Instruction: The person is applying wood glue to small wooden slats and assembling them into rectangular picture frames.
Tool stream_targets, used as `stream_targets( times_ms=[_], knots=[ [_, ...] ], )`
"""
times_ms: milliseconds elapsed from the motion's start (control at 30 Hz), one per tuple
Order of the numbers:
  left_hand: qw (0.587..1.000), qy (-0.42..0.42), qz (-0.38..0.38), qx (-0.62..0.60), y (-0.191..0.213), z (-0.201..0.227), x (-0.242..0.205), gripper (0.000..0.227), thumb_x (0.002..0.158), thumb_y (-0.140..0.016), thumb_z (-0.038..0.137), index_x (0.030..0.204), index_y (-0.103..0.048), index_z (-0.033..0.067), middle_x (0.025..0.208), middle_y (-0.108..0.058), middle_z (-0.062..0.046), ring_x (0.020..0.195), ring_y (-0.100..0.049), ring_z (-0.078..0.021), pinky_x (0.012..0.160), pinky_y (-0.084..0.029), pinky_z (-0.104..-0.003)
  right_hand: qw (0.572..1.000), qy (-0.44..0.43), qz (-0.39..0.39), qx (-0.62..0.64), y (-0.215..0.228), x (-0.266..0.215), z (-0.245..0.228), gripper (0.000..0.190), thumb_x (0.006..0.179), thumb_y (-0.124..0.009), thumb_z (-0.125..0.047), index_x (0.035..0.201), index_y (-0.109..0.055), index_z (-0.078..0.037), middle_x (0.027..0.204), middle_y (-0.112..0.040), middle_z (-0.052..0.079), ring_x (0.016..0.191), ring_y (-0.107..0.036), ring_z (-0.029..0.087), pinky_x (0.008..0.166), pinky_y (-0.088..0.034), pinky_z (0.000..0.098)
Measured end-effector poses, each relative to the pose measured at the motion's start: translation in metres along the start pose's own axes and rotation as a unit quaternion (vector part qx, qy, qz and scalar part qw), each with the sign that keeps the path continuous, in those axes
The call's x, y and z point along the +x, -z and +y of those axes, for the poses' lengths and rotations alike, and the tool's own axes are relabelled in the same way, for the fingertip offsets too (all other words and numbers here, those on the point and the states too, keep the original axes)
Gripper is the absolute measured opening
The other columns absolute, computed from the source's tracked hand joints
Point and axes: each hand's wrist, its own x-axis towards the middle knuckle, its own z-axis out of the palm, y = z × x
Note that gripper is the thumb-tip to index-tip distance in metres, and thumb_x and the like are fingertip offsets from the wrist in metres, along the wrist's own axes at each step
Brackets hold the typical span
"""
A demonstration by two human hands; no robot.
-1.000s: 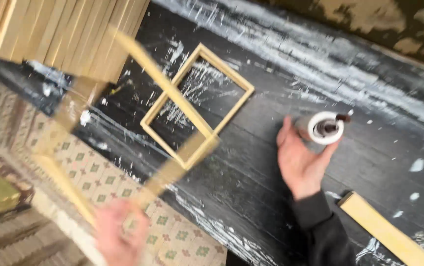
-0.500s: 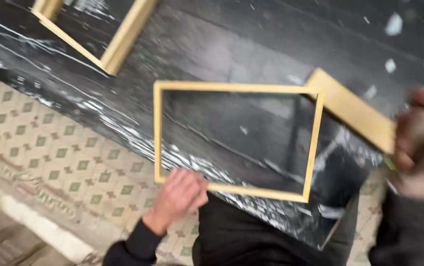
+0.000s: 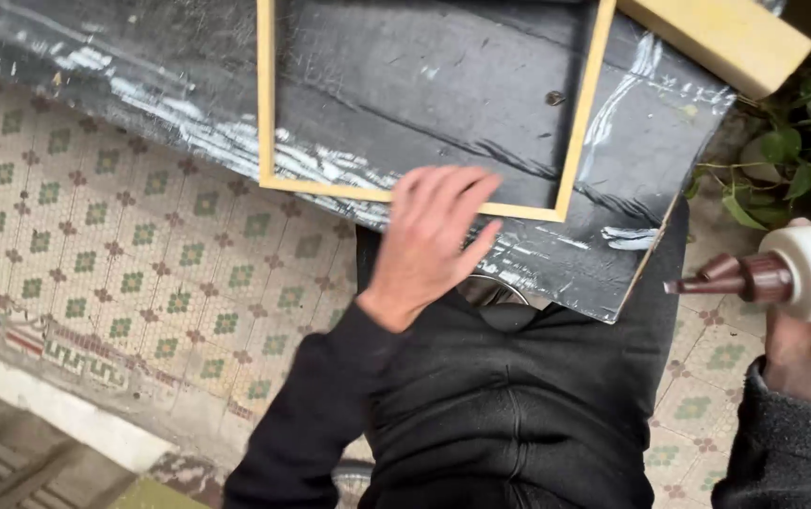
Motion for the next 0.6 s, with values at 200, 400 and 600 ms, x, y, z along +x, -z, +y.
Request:
stream_targets(
  times_ms=[200, 400, 600],
  knots=[
    [0.996, -0.023, -0.082, 0.000, 0.002, -0.002, -0.023, 0.033, 0.096, -0.072, 0.011, 0.127, -0.067, 0.0041, 0.121, -0.064, -0.007, 0.116, -0.059, -0.0225, 0.107, -0.043, -0.044, 0.993, -0.019, 0.012, 0.118, 0.015, -0.005, 0.007, 0.046, 0.099, -0.084, -0.014, 0.130, -0.052, -0.003, 0.124, -0.061, 0.015, 0.119, -0.066, 0.026, 0.105, -0.060, 0.0437],
    [0.986, -0.080, -0.135, 0.052, 0.060, -0.046, -0.057, 0.029, 0.091, -0.076, 0.012, 0.119, -0.069, 0.0091, 0.115, -0.067, -0.005, 0.116, -0.061, -0.0207, 0.116, -0.039, -0.053, 0.992, -0.048, 0.012, 0.117, 0.028, -0.026, 0.024, 0.050, 0.098, -0.082, -0.016, 0.134, -0.050, -0.004, 0.133, -0.056, 0.012, 0.132, -0.059, 0.027, 0.099, -0.056, 0.0554],
    [0.992, -0.029, -0.072, 0.104, 0.074, -0.048, -0.028, 0.040, 0.083, -0.068, 0.009, 0.123, -0.068, 0.0085, 0.125, -0.068, -0.008, 0.119, -0.063, -0.0250, 0.117, -0.039, -0.052, 0.987, -0.094, -0.024, 0.129, 0.029, -0.022, 0.020, 0.056, 0.089, -0.083, -0.012, 0.134, -0.050, -0.006, 0.131, -0.054, 0.007, 0.135, -0.056, 0.025, 0.106, -0.050, 0.0713]
  ],
)
